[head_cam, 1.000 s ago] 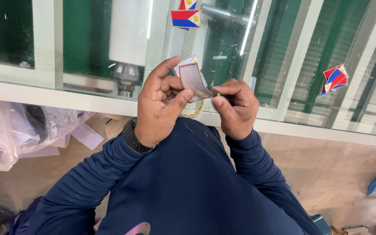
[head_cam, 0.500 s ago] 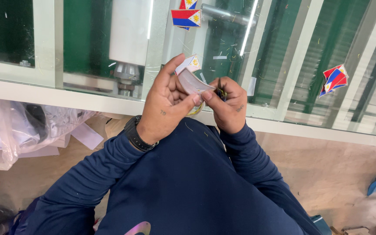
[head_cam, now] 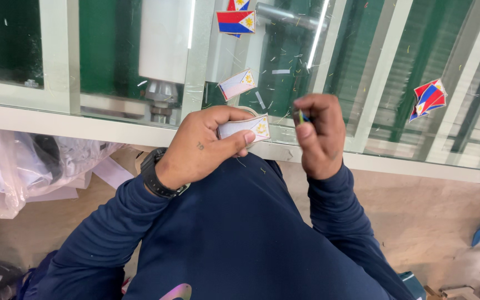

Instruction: The person uses a small cutting tool to trim the edges of small fabric patches featuring the Philippine flag. They handle each patch one at a time, carefully cutting away excess material and occasionally placing finished pieces on a nearby glass surface.

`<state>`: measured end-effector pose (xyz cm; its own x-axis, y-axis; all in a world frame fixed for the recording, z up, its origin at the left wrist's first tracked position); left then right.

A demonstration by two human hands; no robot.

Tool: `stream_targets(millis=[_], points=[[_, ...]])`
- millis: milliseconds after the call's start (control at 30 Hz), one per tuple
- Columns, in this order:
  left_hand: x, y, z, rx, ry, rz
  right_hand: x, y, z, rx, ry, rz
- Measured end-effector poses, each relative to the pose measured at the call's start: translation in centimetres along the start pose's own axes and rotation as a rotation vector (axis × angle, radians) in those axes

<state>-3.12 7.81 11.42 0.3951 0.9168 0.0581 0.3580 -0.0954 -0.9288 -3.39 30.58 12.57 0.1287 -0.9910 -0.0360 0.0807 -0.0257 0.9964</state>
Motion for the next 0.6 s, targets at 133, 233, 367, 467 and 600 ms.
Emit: stream_targets(millis=[133,233,367,467,600], points=[[0.1,-0.8,-0.6,0.08,-0.05,0.047,-0.4,1.4,-0.4,-0.261,0.098,-0.462],[0.3,-1.3,-0.8,0.12,-0.068,0.103,-0.3,1.7,-0.3,-0.38,0.104,-0.49],[0.5,-1.8,-1.0,0.155,-0.08,0.149,-0.2,1.9,-0.3,-0.381,0.064,-0.491],[0.6,-2.1,-1.2,0.161,-0.083,0.156,-0.1,2.0,-0.4,-0.402,0.062,-0.518],[0.7,-2.3,-1.2,0.156,-0.093,0.185,-0.2,1.9,-0.4,-0.431,0.073,-0.516]])
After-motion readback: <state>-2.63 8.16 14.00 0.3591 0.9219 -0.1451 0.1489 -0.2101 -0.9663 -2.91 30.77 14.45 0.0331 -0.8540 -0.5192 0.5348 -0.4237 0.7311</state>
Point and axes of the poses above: each hand's wrist, its own z-axis towards the middle knuckle, its own x-axis out of the palm, y = z × x, the point moved 2 cm from there along z, towards the middle knuckle, and after that the axes turned 14 degrees about z, right-handed, at the moved point
